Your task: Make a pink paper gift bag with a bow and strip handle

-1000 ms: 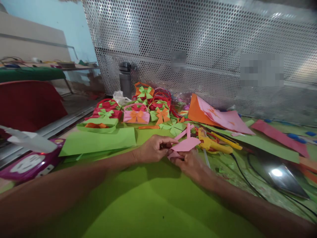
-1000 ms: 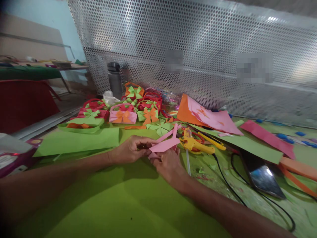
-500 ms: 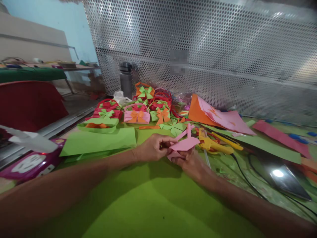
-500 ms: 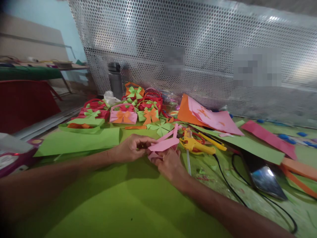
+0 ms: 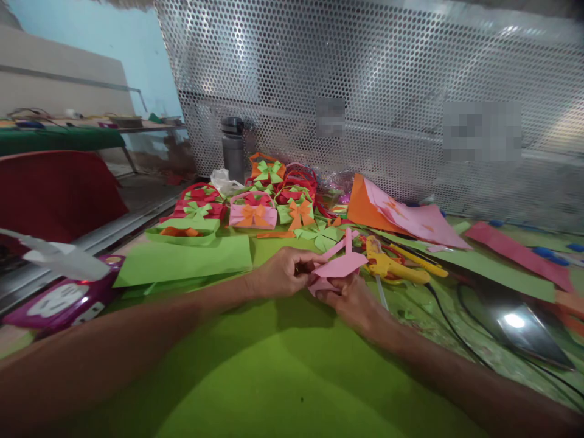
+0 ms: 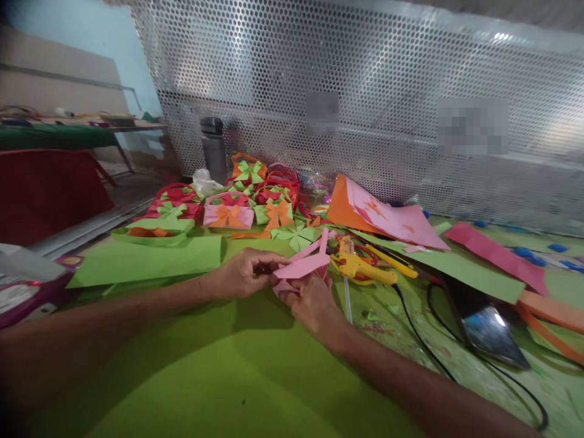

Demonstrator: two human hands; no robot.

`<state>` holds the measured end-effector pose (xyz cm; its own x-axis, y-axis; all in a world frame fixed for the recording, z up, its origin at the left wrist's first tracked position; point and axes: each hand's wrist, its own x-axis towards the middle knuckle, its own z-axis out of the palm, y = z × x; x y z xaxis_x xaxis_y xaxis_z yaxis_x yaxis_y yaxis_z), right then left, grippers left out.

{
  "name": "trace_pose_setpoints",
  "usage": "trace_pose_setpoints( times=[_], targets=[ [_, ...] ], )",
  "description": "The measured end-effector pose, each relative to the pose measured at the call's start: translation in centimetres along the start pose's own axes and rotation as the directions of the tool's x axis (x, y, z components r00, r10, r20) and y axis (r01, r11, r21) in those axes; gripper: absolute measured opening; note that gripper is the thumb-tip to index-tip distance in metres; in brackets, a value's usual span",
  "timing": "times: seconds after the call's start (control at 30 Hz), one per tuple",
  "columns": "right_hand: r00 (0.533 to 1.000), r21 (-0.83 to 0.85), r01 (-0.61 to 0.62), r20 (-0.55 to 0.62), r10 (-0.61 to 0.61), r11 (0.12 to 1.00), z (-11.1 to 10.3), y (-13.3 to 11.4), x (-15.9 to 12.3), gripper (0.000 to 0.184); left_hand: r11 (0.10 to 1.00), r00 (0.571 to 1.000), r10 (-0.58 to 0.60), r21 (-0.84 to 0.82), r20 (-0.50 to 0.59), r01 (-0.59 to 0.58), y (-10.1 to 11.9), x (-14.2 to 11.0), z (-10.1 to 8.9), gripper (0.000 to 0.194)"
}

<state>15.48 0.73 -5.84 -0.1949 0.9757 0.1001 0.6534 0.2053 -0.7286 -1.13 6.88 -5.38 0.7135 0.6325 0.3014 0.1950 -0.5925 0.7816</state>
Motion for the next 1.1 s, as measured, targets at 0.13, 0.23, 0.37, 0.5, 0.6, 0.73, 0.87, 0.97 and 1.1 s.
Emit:
trace_pose_setpoints(
  times=[0.13,0.23,0.37,0.5,0.6,0.73,0.87,0.97,1.1],
  targets=[
    [1.000,-0.015,0.004,0.004,-0.003,1.000,-0.09,-0.08,0.03,0.017,1.000,1.000,-0.002,0.023,-0.002,0.002,0.07,0.03,-0.03,0.041],
    [1.000,-0.028,0.000,-0.006,-0.001,1.000,-0.05,-0.04,0.20,0.018,0.999,1.000,-0.005,0.048,0.003,0.005,0.19,0.02,-0.06,0.042],
    [1.000,-0.046,-0.010,-0.013,0.009,0.999,-0.08,-0.20,0.20,0.018,0.999,1.000,-0.004,0.047,0.004,0.004,0.11,-0.02,-0.02,0.042],
    [1.000,-0.054,-0.026,-0.004,0.026,0.998,-0.17,-0.45,-0.05,0.018,0.999,1.000,0.010,0.046,-0.008,-0.010,-0.20,-0.04,0.05,0.043],
    [0.999,-0.063,-0.031,0.011,0.032,0.998,-0.14,-0.33,-0.10,0.017,0.999,1.000,0.018,0.047,-0.013,-0.017,-0.27,-0.03,0.05,0.042],
    [1.000,-0.069,-0.017,0.005,0.017,0.997,-0.05,0.01,0.04,0.019,0.999,1.000,0.011,0.047,-0.002,-0.011,-0.11,-0.04,0.03,0.043],
    [1.000,-0.083,-0.012,-0.008,0.011,0.996,-0.06,-0.01,0.11,0.022,0.998,1.000,-0.001,0.057,0.003,0.001,0.04,-0.08,0.03,0.043],
    [1.000,-0.097,-0.011,0.002,0.011,0.995,-0.14,-0.26,0.02,0.020,0.999,1.000,0.002,0.053,-0.007,-0.002,0.01,-0.10,0.02,0.041],
    [0.999,-0.111,-0.025,0.024,0.028,0.993,-0.27,-0.41,-0.18,0.015,0.999,1.000,-0.001,0.048,-0.008,0.001,-0.10,-0.04,-0.02,0.041]
  ],
)
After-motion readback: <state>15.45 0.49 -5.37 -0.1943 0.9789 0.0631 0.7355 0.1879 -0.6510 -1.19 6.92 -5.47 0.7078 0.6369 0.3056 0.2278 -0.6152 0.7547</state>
